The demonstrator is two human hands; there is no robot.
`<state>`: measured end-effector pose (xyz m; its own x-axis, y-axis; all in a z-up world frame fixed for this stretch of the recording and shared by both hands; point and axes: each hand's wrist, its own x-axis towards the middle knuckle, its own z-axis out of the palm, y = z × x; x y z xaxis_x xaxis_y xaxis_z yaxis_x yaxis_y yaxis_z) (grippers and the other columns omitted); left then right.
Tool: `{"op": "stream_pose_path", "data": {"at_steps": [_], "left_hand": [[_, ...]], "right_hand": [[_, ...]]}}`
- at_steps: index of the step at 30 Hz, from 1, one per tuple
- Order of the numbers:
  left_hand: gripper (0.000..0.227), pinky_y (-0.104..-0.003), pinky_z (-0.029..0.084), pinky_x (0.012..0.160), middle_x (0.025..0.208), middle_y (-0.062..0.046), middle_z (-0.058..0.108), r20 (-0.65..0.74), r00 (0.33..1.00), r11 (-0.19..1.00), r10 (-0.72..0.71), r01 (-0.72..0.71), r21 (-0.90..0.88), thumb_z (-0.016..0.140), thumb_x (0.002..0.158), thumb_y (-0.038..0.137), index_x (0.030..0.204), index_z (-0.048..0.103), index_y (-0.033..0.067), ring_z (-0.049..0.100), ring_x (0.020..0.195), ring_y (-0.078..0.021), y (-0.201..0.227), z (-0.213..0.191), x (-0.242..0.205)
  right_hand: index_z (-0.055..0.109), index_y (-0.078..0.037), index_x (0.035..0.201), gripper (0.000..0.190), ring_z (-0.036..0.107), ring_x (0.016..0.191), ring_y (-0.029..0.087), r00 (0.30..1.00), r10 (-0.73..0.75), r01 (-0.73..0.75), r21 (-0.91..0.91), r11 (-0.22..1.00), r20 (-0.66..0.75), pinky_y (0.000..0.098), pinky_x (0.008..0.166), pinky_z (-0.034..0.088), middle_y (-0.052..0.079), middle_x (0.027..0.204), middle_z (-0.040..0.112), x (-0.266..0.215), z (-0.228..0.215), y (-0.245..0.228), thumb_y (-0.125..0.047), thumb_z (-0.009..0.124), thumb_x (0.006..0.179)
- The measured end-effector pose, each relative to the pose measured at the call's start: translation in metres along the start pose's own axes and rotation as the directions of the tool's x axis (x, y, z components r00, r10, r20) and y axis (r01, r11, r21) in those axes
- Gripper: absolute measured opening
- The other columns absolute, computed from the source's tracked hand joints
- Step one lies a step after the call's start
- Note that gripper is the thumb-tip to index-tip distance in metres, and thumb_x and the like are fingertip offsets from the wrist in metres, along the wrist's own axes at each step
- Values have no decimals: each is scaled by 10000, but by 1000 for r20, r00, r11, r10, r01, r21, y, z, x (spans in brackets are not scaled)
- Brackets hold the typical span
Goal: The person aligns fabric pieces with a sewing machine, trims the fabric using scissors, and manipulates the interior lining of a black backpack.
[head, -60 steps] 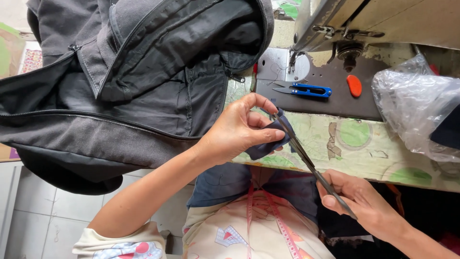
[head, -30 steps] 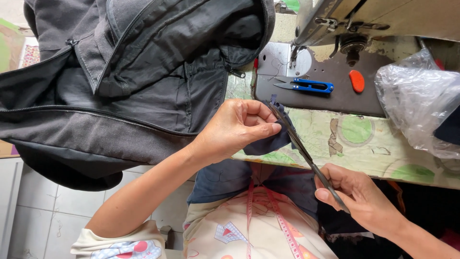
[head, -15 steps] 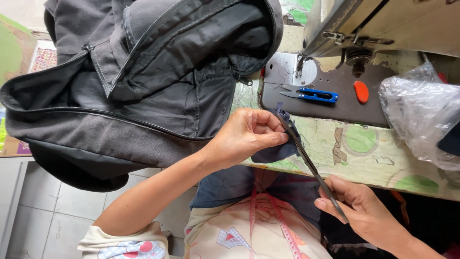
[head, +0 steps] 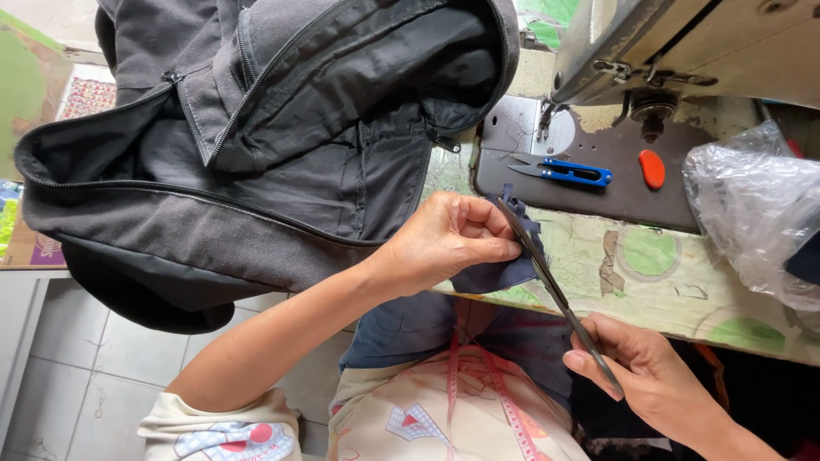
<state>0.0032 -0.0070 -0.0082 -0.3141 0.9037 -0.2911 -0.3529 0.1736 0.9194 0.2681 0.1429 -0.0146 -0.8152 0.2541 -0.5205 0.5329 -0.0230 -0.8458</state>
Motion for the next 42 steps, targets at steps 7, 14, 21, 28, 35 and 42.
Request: {"op": "stream_pose_path", "data": {"at_steps": [7, 14, 21, 28, 35, 42], "left_hand": [[83, -192, 411, 578, 729, 43, 625, 58, 996, 986, 71, -79, 148, 709, 951, 115, 893, 656, 88, 536, 660, -12, 7, -21, -9], [370, -294, 422, 669, 837, 22, 597, -199, 901, 564, 384, -58, 824, 789, 875, 483, 961, 608, 172, 546, 745, -112, 94, -80, -24], [156, -571, 574, 699, 929, -101, 751, -75, 950, -90, 302, 107, 990, 789, 864, 328, 876, 726, 185, 713, 906, -418, 65, -124, 60], [268, -473, 554, 530, 830, -92, 709, 55, 860, -255, 508, 89, 963, 642, 725, -93, 892, 626, 117, 728, 681, -385, 8, -148, 97], [522, -598, 610, 782, 994, -174, 698, -157, 868, 51, 471, 151, 987, 753, 830, 4, 1316, 566, -27, 740, 868, -451, 7, -155, 91], [434, -582, 580, 885, 1106, -148, 691, -265, 884, 345, 386, 129, 930, 651, 869, 88, 1302, 618, 69, 706, 1028, -448, 38, -159, 77]], "right_hand": [[691, -23, 814, 176, 443, 471, 165, 986, -15, 20, 30, 999, -166, 312, 495, 427, 71, 520, 486, 7, -13, 5, -105, 696, 970], [689, -304, 1280, 409, 788, 874, 302, 739, 33, -645, -692, 325, -673, 406, 734, 586, 55, 872, 831, 11, -51, -21, -578, 524, 1025], [655, -151, 1293, 329, 747, 1082, 309, 676, -410, -560, -788, 255, -613, 467, 753, 565, 37, 1184, 754, 25, -79, 15, -380, 664, 1057], [686, -124, 1311, 336, 652, 1228, 258, 866, -330, -236, -889, 392, -375, 405, 1100, 514, 68, 1323, 709, 45, -13, -89, -104, 577, 994], [708, -43, 1166, 254, 660, 1105, 377, 625, -780, 447, -797, 406, -47, 458, 939, 546, 134, 1112, 654, 232, 26, -84, -10, 640, 923], [780, -72, 1054, 225, 747, 850, 174, 902, -383, 347, -194, 918, -200, 326, 716, 620, 79, 937, 779, 271, 52, -119, -197, 828, 873]]}}
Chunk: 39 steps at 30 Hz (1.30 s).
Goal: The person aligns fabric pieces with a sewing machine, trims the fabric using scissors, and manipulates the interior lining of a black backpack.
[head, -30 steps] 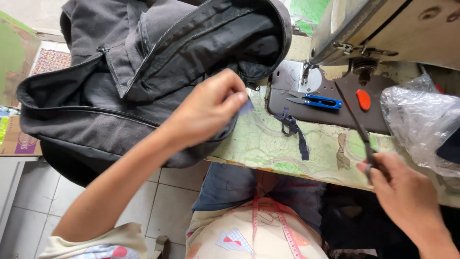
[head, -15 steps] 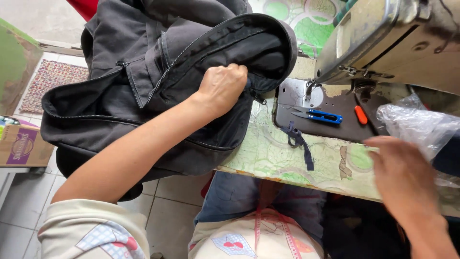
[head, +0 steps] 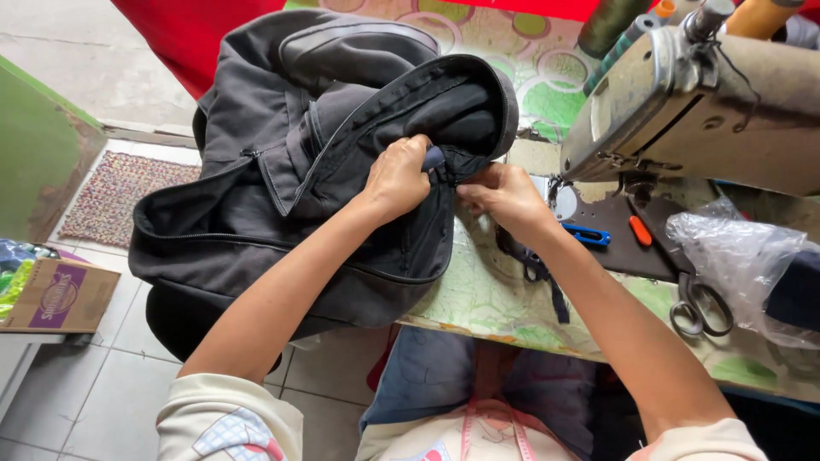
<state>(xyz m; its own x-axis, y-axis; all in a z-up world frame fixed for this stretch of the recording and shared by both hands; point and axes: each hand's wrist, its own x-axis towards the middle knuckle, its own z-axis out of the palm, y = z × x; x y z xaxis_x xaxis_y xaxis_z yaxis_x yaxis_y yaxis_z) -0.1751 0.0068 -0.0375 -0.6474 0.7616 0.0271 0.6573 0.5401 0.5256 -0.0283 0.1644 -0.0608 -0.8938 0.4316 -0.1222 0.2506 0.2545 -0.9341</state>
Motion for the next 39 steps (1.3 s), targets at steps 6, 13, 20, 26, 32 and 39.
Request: {"op": "stream_pose_path", "data": {"at_steps": [6, 13, 20, 26, 32, 39], "left_hand": [[326, -556, 579, 893, 1083, -159, 722, 30, 992, 988, -123, 126, -87, 648, 935, 229, 1235, 665, 101, 711, 1054, -432, 0, 0, 2], [490, -503, 568, 924, 1107, -161, 747, 117, 980, 967, -160, 179, -179, 550, 976, 547, 1171, 737, 137, 700, 1114, -399, 4, -30, 8], [487, -175, 325, 342, 574, 47, 435, 327, 925, 285, -196, 372, -883, 834, 854, 333, 1142, 616, 6, 420, 356, -56, 28, -44, -36], [243, -137, 270, 343, 519, 83, 422, 332, 930, 222, -155, 360, -906, 786, 885, 126, 786, 579, 45, 401, 343, 4, 19, -26, -35], [241, -406, 594, 587, 813, -146, 679, -49, 992, 924, -113, 87, -372, 659, 928, 257, 949, 627, 19, 752, 780, -347, 8, 8, 5], [259, -564, 629, 721, 898, -227, 748, -82, 994, 991, -75, 65, -116, 792, 772, 156, 945, 724, -24, 733, 961, -446, 42, -30, -1]], "right_hand": [[681, 102, 1110, 298, 751, 821, 246, 997, 66, -80, 427, 901, 47, 429, 752, 666, 185, 926, 722, -13, 32, -48, -63, 782, 883], [657, 20, 1104, 204, 758, 709, 228, 996, -73, 92, 501, 861, -57, 394, 660, 683, 137, 894, 715, -13, 28, -26, 27, 720, 911], [685, -27, 943, 136, 729, 712, 207, 964, -253, 243, 642, 728, -79, 378, 723, 638, 146, 903, 730, -20, 44, -14, 100, 719, 908], [720, -2, 915, 102, 743, 660, 243, 973, -211, 229, 483, 845, -93, 391, 680, 644, 157, 791, 733, -25, 42, -3, 78, 771, 878], [721, -42, 986, 136, 756, 652, 219, 988, -116, 149, 432, 889, -101, 344, 662, 649, 130, 793, 744, -34, 29, -5, 17, 774, 875], [684, -16, 996, 142, 747, 679, 199, 967, -227, 256, 450, 855, -118, 327, 691, 639, 133, 804, 730, -58, 32, -21, 62, 736, 888]]}}
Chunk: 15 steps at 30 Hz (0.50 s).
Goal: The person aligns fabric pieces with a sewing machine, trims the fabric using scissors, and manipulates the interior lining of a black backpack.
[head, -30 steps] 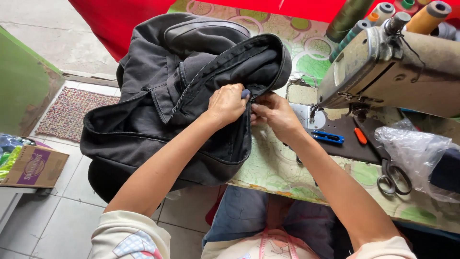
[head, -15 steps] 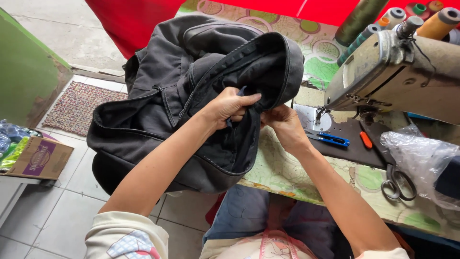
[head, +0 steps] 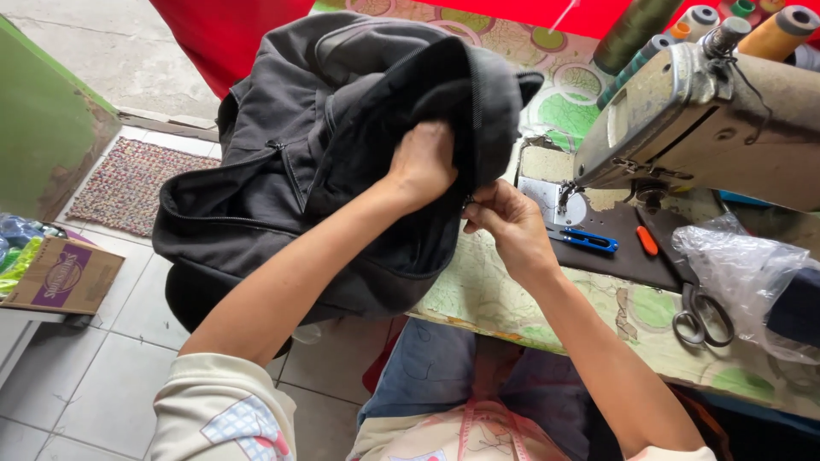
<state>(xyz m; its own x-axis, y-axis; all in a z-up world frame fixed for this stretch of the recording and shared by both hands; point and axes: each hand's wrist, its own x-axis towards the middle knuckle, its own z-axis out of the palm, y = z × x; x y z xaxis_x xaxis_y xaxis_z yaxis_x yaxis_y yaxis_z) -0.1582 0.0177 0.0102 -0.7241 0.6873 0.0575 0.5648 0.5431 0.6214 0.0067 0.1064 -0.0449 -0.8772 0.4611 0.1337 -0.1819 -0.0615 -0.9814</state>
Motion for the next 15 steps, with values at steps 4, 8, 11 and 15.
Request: {"op": "stream_pose_path", "data": {"at_steps": [4, 8, 11, 15], "left_hand": [[286, -485, 636, 719, 924, -182, 762, -136, 991, 989, -13, 33, 147, 669, 858, 242, 1011, 764, 19, 753, 951, -374, 12, -5, 2], [259, -501, 608, 707, 950, -156, 750, -57, 998, 985, 35, -25, 172, 673, 861, 246, 1020, 758, 61, 739, 942, -380, 20, 2, -16], [240, -513, 587, 697, 969, -136, 741, -6, 998, 982, 59, -57, 179, 675, 862, 249, 1026, 753, 92, 729, 936, -385, 26, 6, -23], [224, -525, 567, 688, 989, -116, 732, 48, 996, 978, 82, -89, 188, 677, 864, 253, 1033, 748, 123, 719, 929, -389, 29, 3, -33]], "right_hand": [[691, 17, 990, 125, 749, 665, 215, 1000, 12, -11, -20, 1000, 21, 350, 681, 638, 159, 786, 732, -30, 5, -15, 44, 749, 882], [720, 29, 1056, 136, 789, 767, 260, 969, 236, -205, -307, 929, 68, 430, 716, 659, 179, 829, 754, -51, -17, -21, -53, 715, 947], [648, -52, 1231, 408, 737, 897, 289, 928, -200, 361, -894, 266, 315, 445, 779, 600, 144, 1000, 706, -52, -34, -56, -204, 795, 882], [673, -146, 1359, 398, 670, 1002, 260, 782, -509, 503, -847, 175, 359, 427, 855, 553, 60, 1161, 649, -28, 18, -120, -85, 744, 972]]}}
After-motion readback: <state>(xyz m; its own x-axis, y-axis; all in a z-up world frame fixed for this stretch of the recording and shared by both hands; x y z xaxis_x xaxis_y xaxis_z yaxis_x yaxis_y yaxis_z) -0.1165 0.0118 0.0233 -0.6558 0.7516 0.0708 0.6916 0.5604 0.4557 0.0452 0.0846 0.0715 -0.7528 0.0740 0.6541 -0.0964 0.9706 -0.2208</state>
